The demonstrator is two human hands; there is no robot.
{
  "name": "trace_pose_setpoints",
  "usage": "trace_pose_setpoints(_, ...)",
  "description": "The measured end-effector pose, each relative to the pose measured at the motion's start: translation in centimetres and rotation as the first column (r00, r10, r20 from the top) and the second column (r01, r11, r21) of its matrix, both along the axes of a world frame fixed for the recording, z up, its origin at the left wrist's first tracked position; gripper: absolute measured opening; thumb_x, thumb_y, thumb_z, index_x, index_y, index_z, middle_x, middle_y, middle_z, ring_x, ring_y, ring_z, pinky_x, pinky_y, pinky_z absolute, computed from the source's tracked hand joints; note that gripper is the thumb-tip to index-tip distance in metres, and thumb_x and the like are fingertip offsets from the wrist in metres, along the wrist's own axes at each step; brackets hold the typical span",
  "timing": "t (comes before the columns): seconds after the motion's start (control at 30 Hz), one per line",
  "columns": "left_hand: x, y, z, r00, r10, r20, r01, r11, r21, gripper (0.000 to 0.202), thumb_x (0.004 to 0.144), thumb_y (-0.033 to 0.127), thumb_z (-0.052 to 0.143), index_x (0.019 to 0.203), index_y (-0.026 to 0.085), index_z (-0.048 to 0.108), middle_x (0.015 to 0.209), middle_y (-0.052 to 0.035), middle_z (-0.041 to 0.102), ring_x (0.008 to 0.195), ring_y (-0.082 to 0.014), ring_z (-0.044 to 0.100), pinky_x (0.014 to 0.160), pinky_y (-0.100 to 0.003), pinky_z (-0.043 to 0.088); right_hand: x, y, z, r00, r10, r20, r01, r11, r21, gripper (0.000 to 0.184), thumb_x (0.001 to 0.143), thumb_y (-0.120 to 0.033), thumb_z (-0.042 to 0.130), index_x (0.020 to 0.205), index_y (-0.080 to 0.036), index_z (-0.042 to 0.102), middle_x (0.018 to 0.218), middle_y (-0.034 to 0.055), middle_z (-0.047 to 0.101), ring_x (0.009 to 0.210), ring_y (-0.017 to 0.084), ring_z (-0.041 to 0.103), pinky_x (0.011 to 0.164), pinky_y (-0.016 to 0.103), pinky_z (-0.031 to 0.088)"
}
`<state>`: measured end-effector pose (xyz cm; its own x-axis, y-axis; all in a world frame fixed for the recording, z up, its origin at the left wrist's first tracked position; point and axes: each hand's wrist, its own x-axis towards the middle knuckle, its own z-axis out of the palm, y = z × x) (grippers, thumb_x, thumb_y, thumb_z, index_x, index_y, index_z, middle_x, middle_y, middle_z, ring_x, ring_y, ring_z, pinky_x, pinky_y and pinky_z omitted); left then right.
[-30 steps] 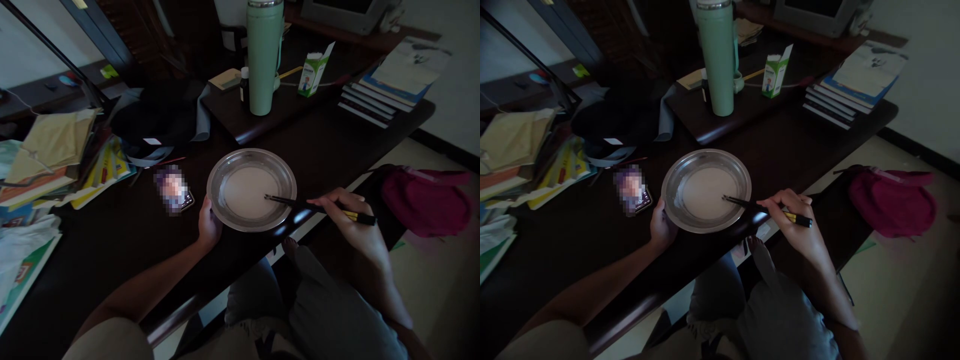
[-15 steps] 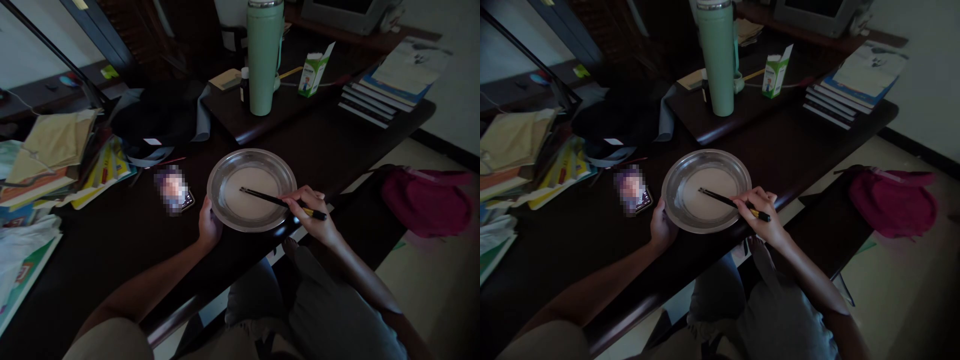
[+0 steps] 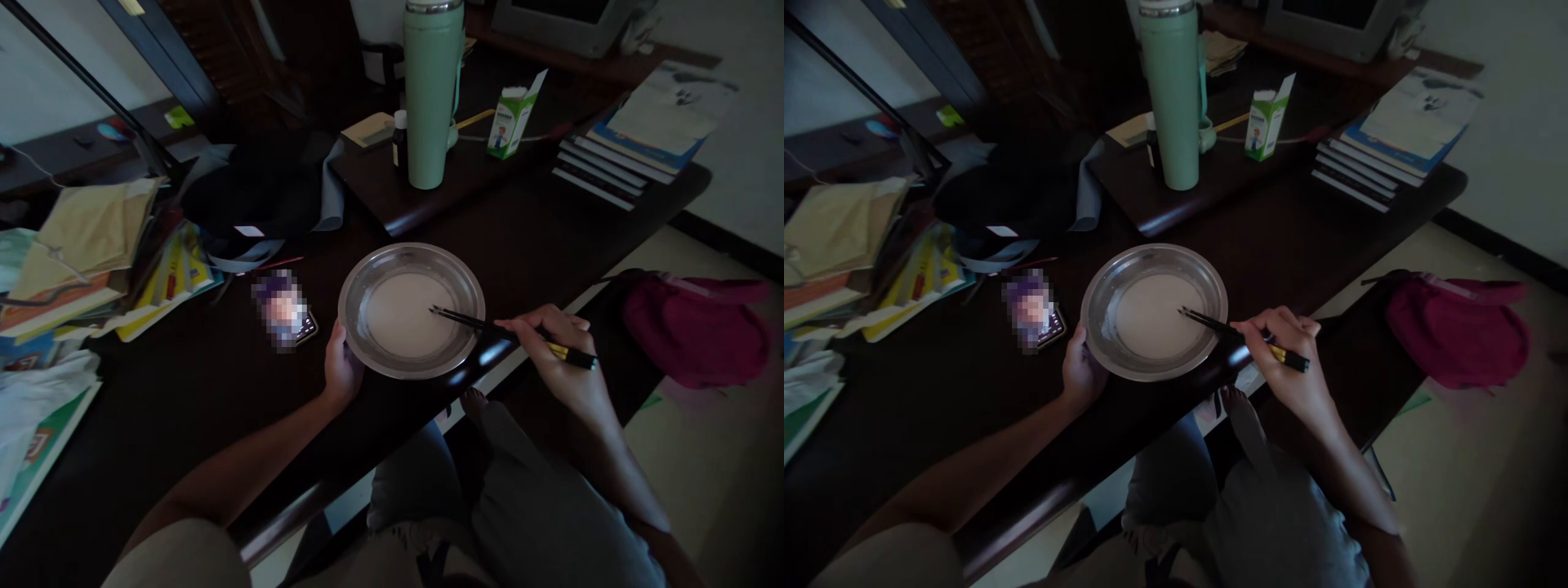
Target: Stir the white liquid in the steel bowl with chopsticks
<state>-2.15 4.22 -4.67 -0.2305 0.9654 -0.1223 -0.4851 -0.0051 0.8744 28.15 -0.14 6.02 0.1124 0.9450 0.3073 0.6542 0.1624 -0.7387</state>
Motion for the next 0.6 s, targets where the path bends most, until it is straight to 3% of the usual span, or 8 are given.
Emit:
trace_pose_setpoints(0.17, 0.0, 0.3, -0.2, 1.0, -0.009, 0.004, 0.009, 1.0, 0.003, 0.038, 0.092, 0.054, 0.075, 0.114, 0.025, 0.081, 0.117, -0.0062, 0.084, 0.119, -0.0306, 0.077, 0.109, -0.046, 0.06, 0.5, -0.4, 0.6, 0.993, 0.11, -0.046, -0.114, 0.99, -0.089, 0.033, 0.107, -0.044, 0.062, 0.082, -0.03, 0.079, 0.088, 0.0, 0.083, 0.083, 0.023, 0.075, 0.085, 0.046, 0.044)
trace_pose_setpoints(0.33, 0.9, 0.3, -0.4, 1.0, -0.011, -0.001, 0.011, 1.0, 0.008, 0.042, 0.09, 0.057, 0.076, 0.117, 0.025, 0.08, 0.118, -0.006, 0.084, 0.123, -0.0324, 0.076, 0.111, -0.048, 0.059, -0.2, 0.6, -1.5, 0.972, 0.21, -0.103, -0.217, 0.975, -0.057, 0.034, 0.107, -0.05, 0.063, 0.086, -0.03, 0.079, 0.087, 0.0005, 0.083, 0.08, 0.022, 0.074, 0.081, 0.044, 0.045)
trace_pose_setpoints(0.47, 1.3, 0.2, -0.7, 1.0, -0.002, 0.009, 0.002, 1.0, 0.015, 0.041, 0.09, 0.057, 0.075, 0.114, 0.025, 0.081, 0.117, -0.0058, 0.084, 0.122, -0.0328, 0.076, 0.111, -0.048, 0.06, -1.2, 1.8, -3.5, 0.979, 0.203, -0.029, -0.204, 0.979, -0.022, 0.035, 0.108, -0.051, 0.06, 0.085, -0.03, 0.076, 0.094, 0.0009, 0.086, 0.086, 0.024, 0.074, 0.089, 0.048, 0.044)
trace_pose_setpoints(0.6, 1.3, 0.0, -0.7, 1.0, -0.019, 0.004, 0.019, 1.0, 0.019, 0.04, 0.092, 0.057, 0.074, 0.115, 0.025, 0.081, 0.119, -0.0066, 0.084, 0.123, -0.0322, 0.076, 0.111, -0.048, 0.06, -1.4, 2.5, -4.4, 0.991, 0.132, 0.017, -0.133, 0.991, 0.036, 0.033, 0.109, -0.049, 0.057, 0.091, -0.031, 0.077, 0.094, 0.0016, 0.085, 0.09, 0.025, 0.075, 0.09, 0.048, 0.042)
